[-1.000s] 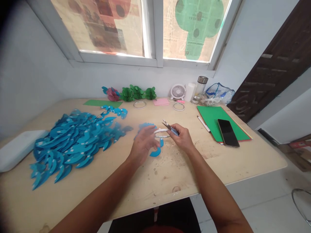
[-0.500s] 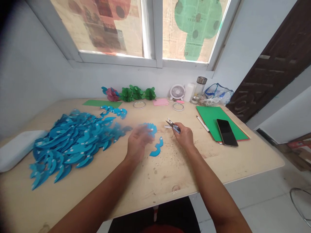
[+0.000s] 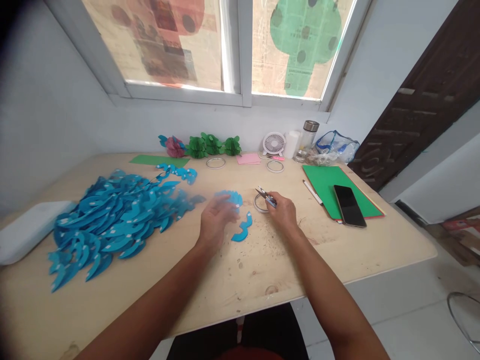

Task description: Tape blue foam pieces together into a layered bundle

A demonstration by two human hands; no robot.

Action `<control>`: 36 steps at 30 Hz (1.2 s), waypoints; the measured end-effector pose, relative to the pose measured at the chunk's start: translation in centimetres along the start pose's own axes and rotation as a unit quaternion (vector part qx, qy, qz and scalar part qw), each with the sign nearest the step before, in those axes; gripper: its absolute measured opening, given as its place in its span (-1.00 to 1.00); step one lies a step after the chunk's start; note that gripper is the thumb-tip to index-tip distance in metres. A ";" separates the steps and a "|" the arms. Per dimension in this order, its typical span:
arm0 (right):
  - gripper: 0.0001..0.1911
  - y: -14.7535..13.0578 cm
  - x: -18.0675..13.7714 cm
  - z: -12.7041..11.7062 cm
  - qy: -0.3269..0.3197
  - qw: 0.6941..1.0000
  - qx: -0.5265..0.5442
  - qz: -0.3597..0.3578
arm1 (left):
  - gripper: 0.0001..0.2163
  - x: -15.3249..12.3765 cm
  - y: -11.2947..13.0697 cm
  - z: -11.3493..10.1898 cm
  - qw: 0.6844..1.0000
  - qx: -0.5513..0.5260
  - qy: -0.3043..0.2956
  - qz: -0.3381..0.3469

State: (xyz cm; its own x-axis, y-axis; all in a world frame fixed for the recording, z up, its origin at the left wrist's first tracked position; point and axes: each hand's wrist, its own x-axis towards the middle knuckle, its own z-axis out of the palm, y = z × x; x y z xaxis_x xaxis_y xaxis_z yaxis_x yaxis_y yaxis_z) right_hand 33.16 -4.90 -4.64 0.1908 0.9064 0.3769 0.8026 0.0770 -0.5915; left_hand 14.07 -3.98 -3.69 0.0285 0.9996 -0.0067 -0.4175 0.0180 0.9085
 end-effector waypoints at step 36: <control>-0.77 -2.7 -1.1 1.7 -0.128 0.957 0.259 0.035 | -0.64 -0.4 -0.7 0.5 0.999 0.007 -0.048 -0.024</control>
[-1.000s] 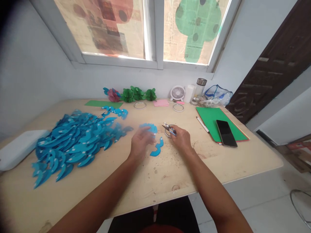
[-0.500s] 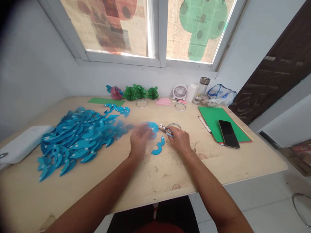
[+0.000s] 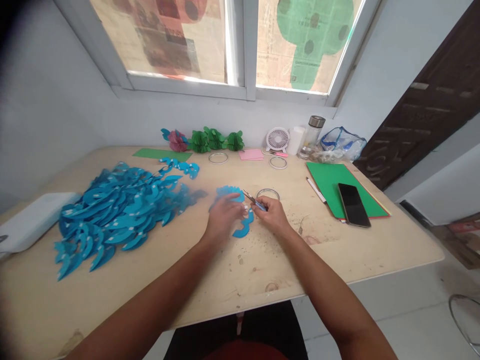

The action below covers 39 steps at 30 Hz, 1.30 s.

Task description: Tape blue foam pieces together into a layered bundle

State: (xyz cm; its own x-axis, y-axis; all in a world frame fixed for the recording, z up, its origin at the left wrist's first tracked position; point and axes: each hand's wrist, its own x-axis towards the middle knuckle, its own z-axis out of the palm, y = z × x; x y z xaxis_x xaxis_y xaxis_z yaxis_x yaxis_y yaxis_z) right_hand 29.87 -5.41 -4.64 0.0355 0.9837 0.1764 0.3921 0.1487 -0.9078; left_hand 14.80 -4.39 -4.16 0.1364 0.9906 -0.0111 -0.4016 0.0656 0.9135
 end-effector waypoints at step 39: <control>-0.78 -1.0 0.1 -0.7 0.005 0.996 0.080 0.032 | -0.81 -0.4 1.2 -1.4 0.681 0.706 -0.161 0.106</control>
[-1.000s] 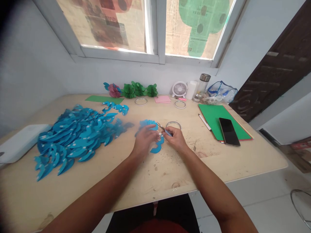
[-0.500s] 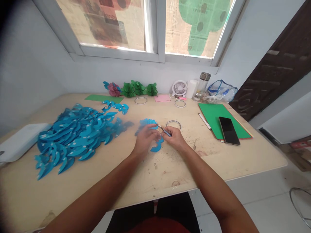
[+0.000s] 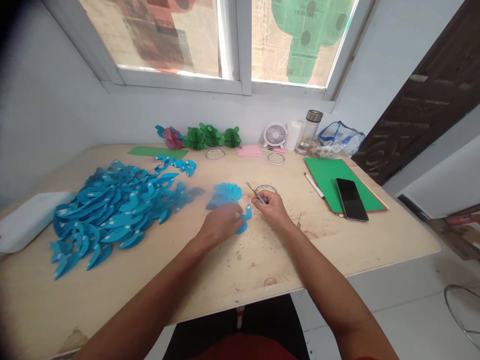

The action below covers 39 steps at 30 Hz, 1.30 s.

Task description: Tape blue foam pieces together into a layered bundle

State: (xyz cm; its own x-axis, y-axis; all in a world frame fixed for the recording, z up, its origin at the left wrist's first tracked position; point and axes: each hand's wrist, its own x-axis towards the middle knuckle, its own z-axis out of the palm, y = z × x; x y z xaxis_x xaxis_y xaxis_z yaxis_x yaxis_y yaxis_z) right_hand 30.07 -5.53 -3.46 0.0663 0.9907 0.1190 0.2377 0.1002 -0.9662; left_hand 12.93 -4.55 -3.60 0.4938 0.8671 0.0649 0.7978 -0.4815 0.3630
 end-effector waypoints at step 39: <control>-0.75 -0.6 -0.6 1.2 -0.027 0.999 0.025 0.038 | -0.84 0.8 0.9 -0.5 0.727 -0.653 0.116 -0.180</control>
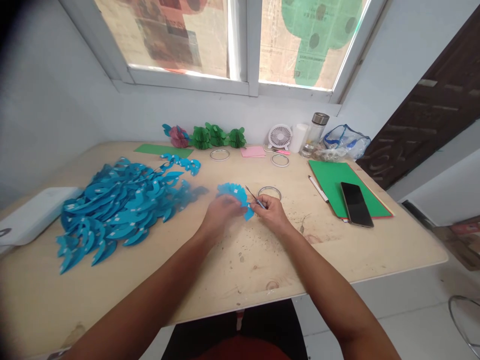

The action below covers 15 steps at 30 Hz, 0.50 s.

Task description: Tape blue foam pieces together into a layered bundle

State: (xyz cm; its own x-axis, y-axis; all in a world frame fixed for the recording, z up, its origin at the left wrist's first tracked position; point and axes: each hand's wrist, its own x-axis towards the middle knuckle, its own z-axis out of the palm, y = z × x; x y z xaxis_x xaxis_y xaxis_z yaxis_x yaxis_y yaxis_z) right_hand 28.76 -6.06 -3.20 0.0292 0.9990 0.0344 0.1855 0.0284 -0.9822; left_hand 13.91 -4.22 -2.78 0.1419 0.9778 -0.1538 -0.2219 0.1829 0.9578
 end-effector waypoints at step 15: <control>-0.80 0.3 0.1 0.3 0.017 1.000 0.022 -0.002 | -0.76 0.0 -0.2 0.2 0.998 -0.049 -0.023 -0.028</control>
State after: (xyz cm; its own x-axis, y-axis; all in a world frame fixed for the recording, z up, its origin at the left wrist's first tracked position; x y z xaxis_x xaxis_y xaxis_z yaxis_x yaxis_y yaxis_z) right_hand 28.52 -5.94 -3.56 0.0621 0.9971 0.0442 0.1424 0.0350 -0.9892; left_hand 14.12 -4.31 -2.94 0.2001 0.9607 -0.1924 -0.3052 0.2477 0.9195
